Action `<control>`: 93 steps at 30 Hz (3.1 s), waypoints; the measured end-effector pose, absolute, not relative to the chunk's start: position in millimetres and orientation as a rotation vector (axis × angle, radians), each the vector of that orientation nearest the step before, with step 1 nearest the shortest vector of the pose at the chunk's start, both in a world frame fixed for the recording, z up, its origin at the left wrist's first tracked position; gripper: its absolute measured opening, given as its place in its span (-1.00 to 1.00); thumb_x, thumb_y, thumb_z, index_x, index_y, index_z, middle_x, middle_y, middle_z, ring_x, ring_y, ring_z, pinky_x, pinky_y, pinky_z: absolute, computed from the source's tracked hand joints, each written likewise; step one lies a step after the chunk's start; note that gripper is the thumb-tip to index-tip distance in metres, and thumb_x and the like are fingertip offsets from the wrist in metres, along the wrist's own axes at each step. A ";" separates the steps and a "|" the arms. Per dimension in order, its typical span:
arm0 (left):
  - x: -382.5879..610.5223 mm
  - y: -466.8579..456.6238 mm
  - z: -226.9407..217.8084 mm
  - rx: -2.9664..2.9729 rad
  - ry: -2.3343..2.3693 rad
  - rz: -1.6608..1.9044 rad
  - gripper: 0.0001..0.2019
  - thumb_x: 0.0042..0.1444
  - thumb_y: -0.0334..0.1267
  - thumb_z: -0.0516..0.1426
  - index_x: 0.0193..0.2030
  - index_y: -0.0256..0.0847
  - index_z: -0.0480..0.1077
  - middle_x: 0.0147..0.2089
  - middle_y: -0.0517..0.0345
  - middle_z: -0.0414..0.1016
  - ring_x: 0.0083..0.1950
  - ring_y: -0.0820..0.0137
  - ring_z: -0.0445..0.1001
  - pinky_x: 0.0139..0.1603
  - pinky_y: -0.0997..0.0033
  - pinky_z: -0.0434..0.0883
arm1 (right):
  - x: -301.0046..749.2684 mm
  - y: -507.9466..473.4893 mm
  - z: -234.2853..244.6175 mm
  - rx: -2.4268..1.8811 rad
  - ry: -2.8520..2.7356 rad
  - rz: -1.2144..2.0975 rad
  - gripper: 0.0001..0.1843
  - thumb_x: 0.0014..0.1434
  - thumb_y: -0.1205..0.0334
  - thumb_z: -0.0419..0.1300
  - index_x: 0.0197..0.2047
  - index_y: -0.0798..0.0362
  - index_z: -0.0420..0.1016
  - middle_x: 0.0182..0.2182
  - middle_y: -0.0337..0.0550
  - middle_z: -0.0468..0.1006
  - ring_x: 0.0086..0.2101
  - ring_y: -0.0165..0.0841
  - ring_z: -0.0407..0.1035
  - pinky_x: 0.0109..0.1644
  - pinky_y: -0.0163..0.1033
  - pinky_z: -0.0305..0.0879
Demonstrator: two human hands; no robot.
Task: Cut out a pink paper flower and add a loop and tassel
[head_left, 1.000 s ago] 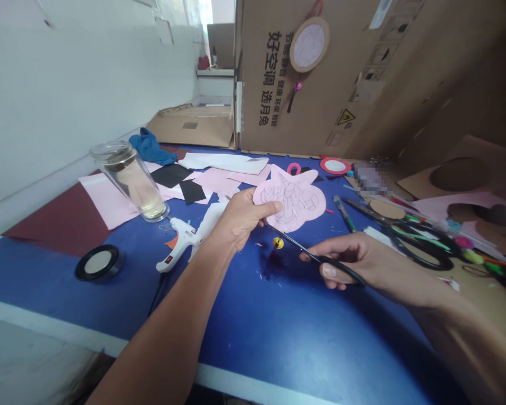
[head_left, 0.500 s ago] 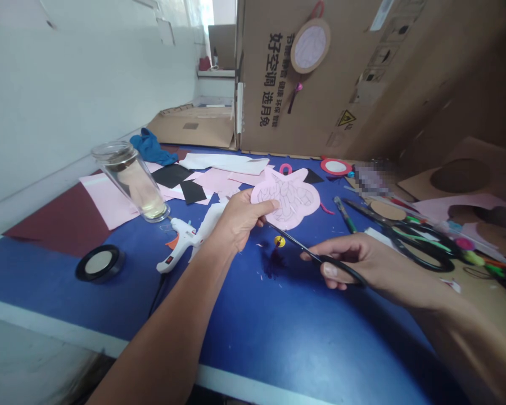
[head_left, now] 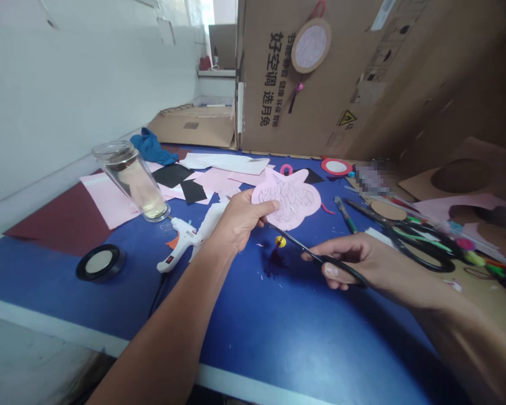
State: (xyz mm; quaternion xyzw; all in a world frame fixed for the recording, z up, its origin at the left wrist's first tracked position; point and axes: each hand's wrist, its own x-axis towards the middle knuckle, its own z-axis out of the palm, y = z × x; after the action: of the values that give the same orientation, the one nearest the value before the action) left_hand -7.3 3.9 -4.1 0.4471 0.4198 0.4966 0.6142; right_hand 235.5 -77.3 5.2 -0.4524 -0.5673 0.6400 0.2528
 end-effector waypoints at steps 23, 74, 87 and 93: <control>-7.7 3.2 -1.8 1.021 0.974 1.135 -0.87 -0.01 -0.41 0.39 -0.29 -0.25 0.59 -0.34 0.07 0.63 -0.45 0.48 0.38 -0.46 0.40 0.16 | 235.8 -78.4 5.8 -1.235 -1.565 1.720 -0.53 0.13 -0.08 0.58 -0.01 0.05 0.81 -0.48 -0.20 0.55 -0.47 -0.42 0.36 -0.39 -0.31 0.33; -4.7 2.5 -4.5 0.884 0.970 1.195 -0.84 0.00 -0.40 0.41 -0.24 -0.25 0.64 -0.26 -0.01 0.66 -0.39 0.45 0.39 -0.39 0.39 0.18 | 228.1 -76.6 6.1 -1.285 -1.523 1.676 -0.45 0.04 -0.16 0.62 -0.03 0.02 0.80 -0.45 -0.17 0.59 -0.44 -0.37 0.41 -0.33 -0.25 0.40; -4.2 0.5 -2.8 0.877 0.952 1.164 -0.81 -0.04 -0.40 0.44 -0.25 -0.26 0.61 -0.30 0.05 0.62 -0.42 0.48 0.34 -0.38 0.37 0.15 | 230.5 -76.4 3.9 -1.294 -1.560 1.666 -0.45 0.07 -0.18 0.59 -0.01 0.02 0.81 -0.45 -0.16 0.61 -0.45 -0.36 0.39 -0.34 -0.23 0.38; -4.1 1.2 -3.3 0.878 0.947 1.165 -0.82 -0.02 -0.39 0.43 -0.25 -0.26 0.61 -0.29 0.05 0.61 -0.42 0.48 0.34 -0.38 0.37 0.15 | 227.7 -76.9 6.9 -1.302 -1.554 1.665 -0.44 0.06 -0.20 0.59 -0.03 0.03 0.82 -0.47 -0.18 0.58 -0.46 -0.37 0.38 -0.36 -0.24 0.36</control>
State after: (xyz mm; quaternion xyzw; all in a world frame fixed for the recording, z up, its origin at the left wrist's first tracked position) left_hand -4.1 1.2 -3.3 0.3856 0.4159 0.5120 0.6452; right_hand 227.7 -76.9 6.9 -0.4796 -0.5727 0.6134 0.2562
